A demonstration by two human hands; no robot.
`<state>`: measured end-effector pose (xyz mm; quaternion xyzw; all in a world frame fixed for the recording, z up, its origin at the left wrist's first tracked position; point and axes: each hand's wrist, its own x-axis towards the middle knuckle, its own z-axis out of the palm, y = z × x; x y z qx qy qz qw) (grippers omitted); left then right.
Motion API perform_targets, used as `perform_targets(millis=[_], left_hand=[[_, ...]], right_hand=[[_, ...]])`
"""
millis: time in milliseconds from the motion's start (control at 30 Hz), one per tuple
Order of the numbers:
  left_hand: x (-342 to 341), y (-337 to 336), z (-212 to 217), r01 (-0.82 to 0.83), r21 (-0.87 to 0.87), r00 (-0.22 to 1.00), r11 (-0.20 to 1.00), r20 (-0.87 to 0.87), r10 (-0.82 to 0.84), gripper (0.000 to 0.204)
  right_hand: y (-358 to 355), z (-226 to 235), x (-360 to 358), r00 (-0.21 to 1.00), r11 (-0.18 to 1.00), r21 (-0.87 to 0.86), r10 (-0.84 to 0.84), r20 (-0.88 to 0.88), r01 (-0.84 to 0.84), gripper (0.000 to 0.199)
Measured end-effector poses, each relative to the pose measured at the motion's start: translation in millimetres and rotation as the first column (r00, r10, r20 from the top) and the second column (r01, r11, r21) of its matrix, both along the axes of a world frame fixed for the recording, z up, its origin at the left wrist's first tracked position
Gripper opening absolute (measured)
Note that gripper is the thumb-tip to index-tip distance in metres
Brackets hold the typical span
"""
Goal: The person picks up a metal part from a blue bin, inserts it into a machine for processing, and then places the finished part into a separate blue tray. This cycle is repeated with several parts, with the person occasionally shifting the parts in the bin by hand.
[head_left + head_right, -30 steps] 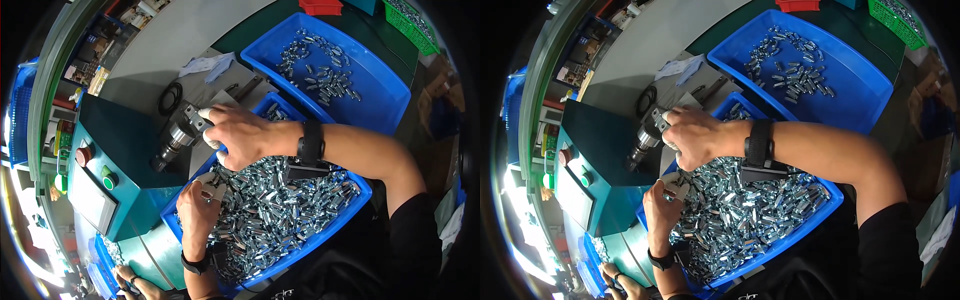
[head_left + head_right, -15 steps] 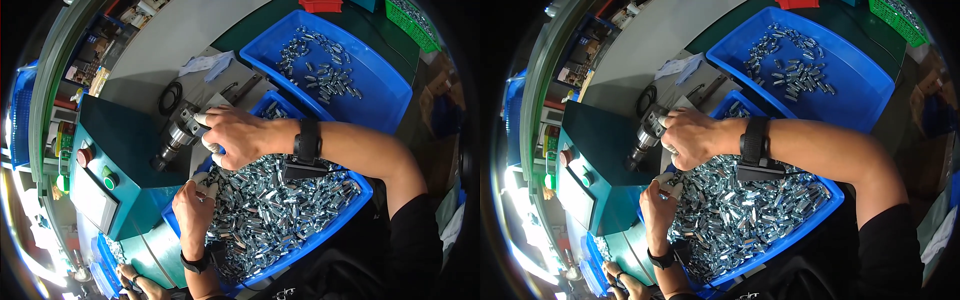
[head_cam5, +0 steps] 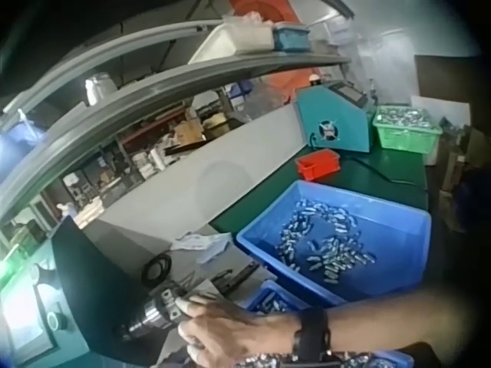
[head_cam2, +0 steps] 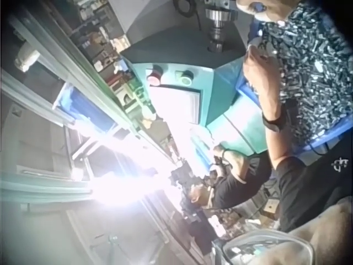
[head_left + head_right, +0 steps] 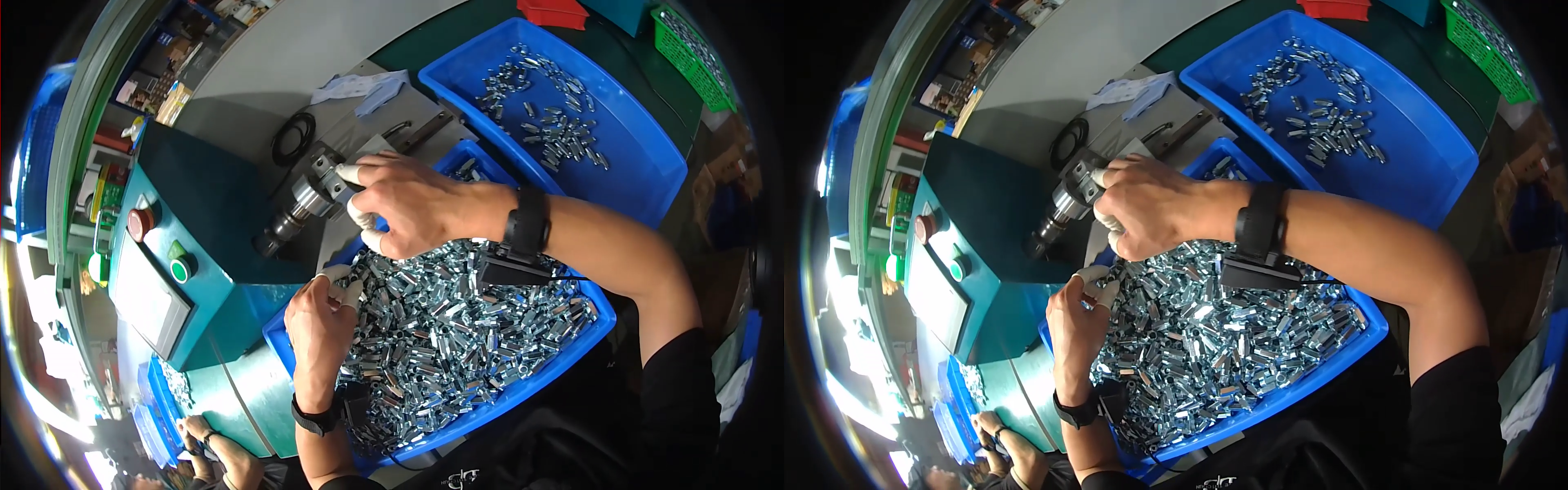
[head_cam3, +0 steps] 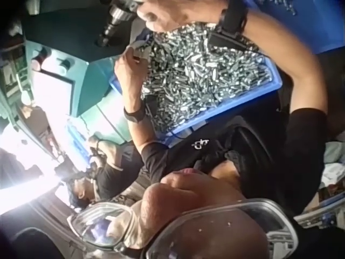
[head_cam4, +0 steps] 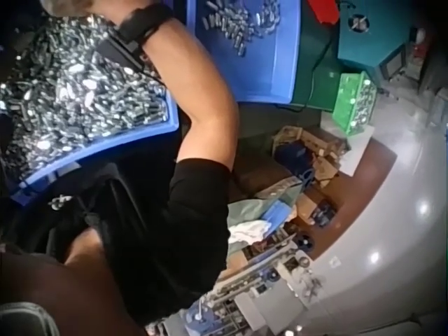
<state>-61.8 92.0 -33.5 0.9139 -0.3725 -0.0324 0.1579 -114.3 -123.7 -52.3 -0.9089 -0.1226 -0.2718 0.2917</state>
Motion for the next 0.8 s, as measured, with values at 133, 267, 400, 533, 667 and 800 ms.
perform_targets(millis=[133, 267, 400, 533, 667, 800], left_hand=[[2.5, 1.1, -4.2, 0.011, -0.031, 1.000, 0.999, -0.010, -0.011, 0.025], [0.0, 0.5, 1.6, 0.037, -0.058, 0.999, 0.998, 0.008, -0.036, 0.024], [0.1, 0.7, 1.4, 0.057, -0.100, 0.998, 0.993, 0.008, -0.057, 0.023], [1.8, 2.4, -0.3, 0.084, -0.109, 0.996, 0.991, 0.007, -0.083, 0.023], [1.1, 1.8, -1.5, 0.090, -0.110, 0.996, 0.990, 0.012, -0.089, 0.024], [1.6, 5.6, 3.2, 0.059, -0.075, 0.998, 0.995, 0.034, -0.057, 0.024]], right_hand=[[-0.9, -4.8, 1.9, 0.998, 1.000, 0.001, -0.011, 0.057, 0.010, 0.011], [0.2, -3.7, 1.0, 1.000, 0.999, 0.050, -0.002, 0.014, 0.001, 0.010], [5.5, -4.0, 1.9, 1.000, 0.999, 0.026, -0.025, 0.013, 0.025, 0.009], [5.5, -4.2, 0.7, 0.998, 0.999, 0.013, -0.047, 0.039, 0.047, 0.009], [4.8, -5.9, 0.8, 1.000, 0.999, 0.035, -0.007, 0.008, 0.007, 0.010], [2.3, -3.8, 5.6, 0.998, 1.000, 0.004, 0.020, 0.061, -0.020, 0.012]])
